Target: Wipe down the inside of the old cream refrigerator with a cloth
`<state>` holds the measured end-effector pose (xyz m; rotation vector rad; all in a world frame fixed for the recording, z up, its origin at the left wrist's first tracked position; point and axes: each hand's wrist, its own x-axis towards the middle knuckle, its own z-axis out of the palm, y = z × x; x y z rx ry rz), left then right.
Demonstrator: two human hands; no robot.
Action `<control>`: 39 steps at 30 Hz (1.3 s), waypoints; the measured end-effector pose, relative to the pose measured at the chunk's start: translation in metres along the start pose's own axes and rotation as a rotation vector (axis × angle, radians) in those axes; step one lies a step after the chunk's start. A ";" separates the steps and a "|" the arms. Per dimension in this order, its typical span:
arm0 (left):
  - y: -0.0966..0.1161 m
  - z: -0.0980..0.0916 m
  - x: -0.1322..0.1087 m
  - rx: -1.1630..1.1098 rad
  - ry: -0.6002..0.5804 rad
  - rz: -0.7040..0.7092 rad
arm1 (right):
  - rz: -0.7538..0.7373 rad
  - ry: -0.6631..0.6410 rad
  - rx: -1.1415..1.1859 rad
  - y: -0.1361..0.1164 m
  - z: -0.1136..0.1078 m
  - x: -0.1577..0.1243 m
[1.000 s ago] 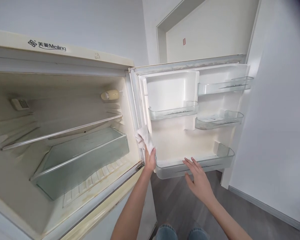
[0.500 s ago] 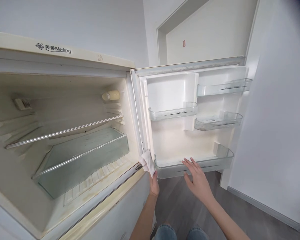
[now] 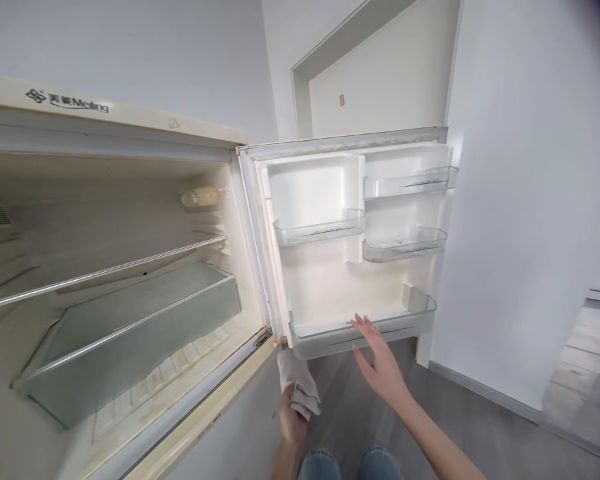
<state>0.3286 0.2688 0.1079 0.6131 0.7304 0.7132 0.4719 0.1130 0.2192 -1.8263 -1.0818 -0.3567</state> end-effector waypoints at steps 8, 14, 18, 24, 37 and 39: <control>-0.044 0.055 -0.061 -0.283 -0.355 -0.435 | 0.963 0.061 0.792 0.051 0.003 -0.099; -0.046 0.090 -0.070 -0.057 -0.572 -0.540 | 1.135 -0.146 1.412 0.044 -0.017 -0.119; -0.027 0.088 -0.051 0.273 -0.536 -0.366 | 1.134 -0.032 1.293 0.053 -0.050 -0.099; 0.027 0.082 -0.024 0.104 -0.427 -0.230 | 0.844 0.598 0.914 0.085 -0.156 -0.015; 0.015 0.072 -0.006 0.078 -0.471 -0.120 | 0.164 0.654 0.633 -0.018 -0.315 0.326; 0.014 0.071 -0.004 0.042 -0.487 -0.133 | 0.173 0.561 0.719 -0.027 -0.305 0.335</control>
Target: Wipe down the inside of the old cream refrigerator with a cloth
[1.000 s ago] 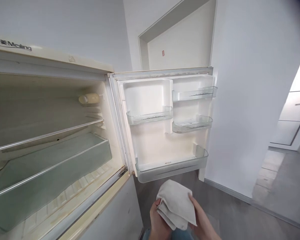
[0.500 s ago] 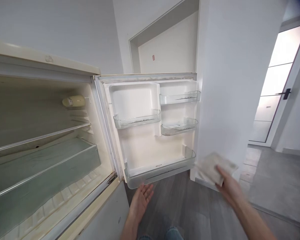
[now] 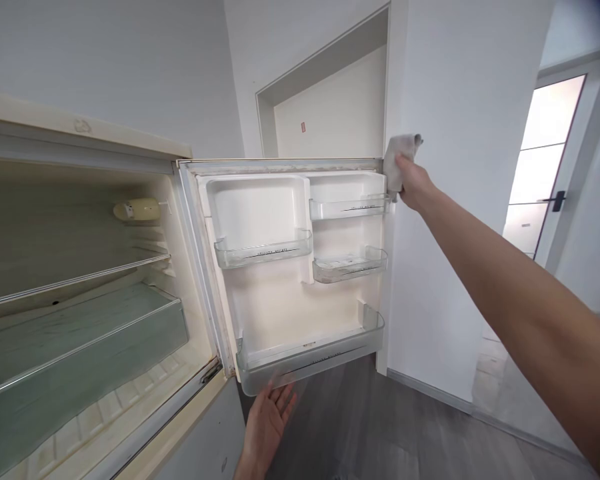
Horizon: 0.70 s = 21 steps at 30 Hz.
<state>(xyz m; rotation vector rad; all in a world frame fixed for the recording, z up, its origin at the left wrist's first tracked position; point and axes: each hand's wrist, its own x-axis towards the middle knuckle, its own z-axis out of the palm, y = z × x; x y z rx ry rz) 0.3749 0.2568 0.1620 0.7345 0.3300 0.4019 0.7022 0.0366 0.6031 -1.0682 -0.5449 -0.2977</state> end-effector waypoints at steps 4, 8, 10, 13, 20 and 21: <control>0.002 -0.001 -0.002 -0.092 -0.034 -0.062 | 0.073 -0.031 0.202 0.019 0.010 -0.014; 0.003 0.000 -0.001 -0.093 -0.015 -0.062 | 0.078 -0.029 0.292 0.040 0.000 -0.028; 0.002 0.000 -0.002 -0.087 -0.018 -0.063 | 0.066 -0.044 0.311 0.049 -0.006 -0.036; 0.003 0.002 -0.005 -0.090 -0.016 -0.068 | 0.067 -0.059 0.338 0.067 -0.018 -0.053; 0.004 0.006 -0.007 -0.036 -0.022 -0.062 | 0.194 -0.111 0.351 0.137 -0.061 -0.114; 0.004 0.007 -0.007 -0.035 -0.027 -0.059 | 0.218 -0.108 0.351 0.147 -0.067 -0.124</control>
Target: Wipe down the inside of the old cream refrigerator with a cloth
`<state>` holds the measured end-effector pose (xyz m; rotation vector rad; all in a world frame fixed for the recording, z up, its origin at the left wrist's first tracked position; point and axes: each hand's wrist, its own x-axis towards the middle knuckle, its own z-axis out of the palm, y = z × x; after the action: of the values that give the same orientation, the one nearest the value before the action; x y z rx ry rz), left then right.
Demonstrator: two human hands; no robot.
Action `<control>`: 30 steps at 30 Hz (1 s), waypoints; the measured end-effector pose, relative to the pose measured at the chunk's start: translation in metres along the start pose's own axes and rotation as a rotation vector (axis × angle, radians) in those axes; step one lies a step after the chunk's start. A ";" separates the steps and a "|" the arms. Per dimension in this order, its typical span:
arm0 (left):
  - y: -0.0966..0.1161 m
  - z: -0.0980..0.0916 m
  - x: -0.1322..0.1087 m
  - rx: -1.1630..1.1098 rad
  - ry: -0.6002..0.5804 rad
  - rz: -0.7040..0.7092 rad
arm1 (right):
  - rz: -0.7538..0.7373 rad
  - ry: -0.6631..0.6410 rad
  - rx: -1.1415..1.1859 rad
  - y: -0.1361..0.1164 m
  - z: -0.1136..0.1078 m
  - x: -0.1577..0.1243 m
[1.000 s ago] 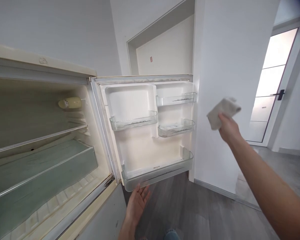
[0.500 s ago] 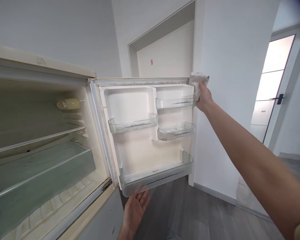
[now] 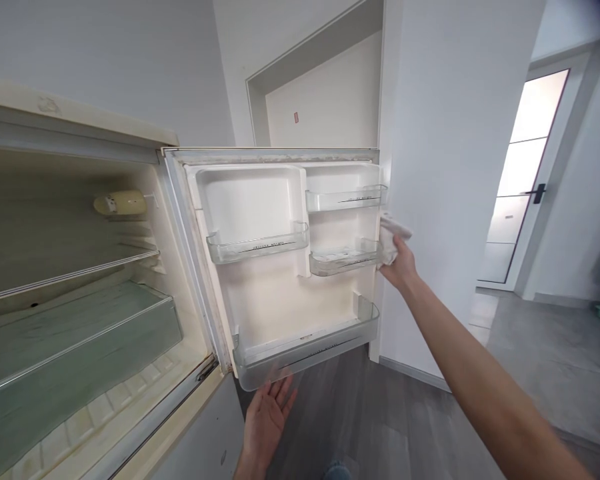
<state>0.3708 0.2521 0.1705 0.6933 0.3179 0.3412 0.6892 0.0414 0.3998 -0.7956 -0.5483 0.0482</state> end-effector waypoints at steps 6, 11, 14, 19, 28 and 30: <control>0.001 0.005 -0.003 -0.012 -0.001 -0.016 | 0.118 0.125 -0.027 0.051 -0.041 -0.046; 0.000 0.006 -0.005 -0.003 -0.014 -0.011 | 0.241 0.168 -0.060 0.080 -0.071 -0.075; 0.000 0.007 -0.005 0.005 -0.016 -0.018 | 0.309 0.211 -0.038 0.094 -0.085 -0.089; 0.000 0.008 -0.006 -0.019 -0.040 -0.014 | 0.369 0.303 0.095 0.114 -0.096 -0.104; -0.014 0.007 -0.003 -0.091 -0.058 0.022 | 0.447 0.520 0.259 0.137 -0.108 -0.117; -0.020 0.009 -0.004 -0.087 -0.065 0.005 | 0.458 0.565 0.286 0.141 -0.112 -0.118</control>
<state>0.3745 0.2308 0.1643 0.6185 0.2379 0.3344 0.6640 0.0378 0.1863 -0.6029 0.1814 0.3068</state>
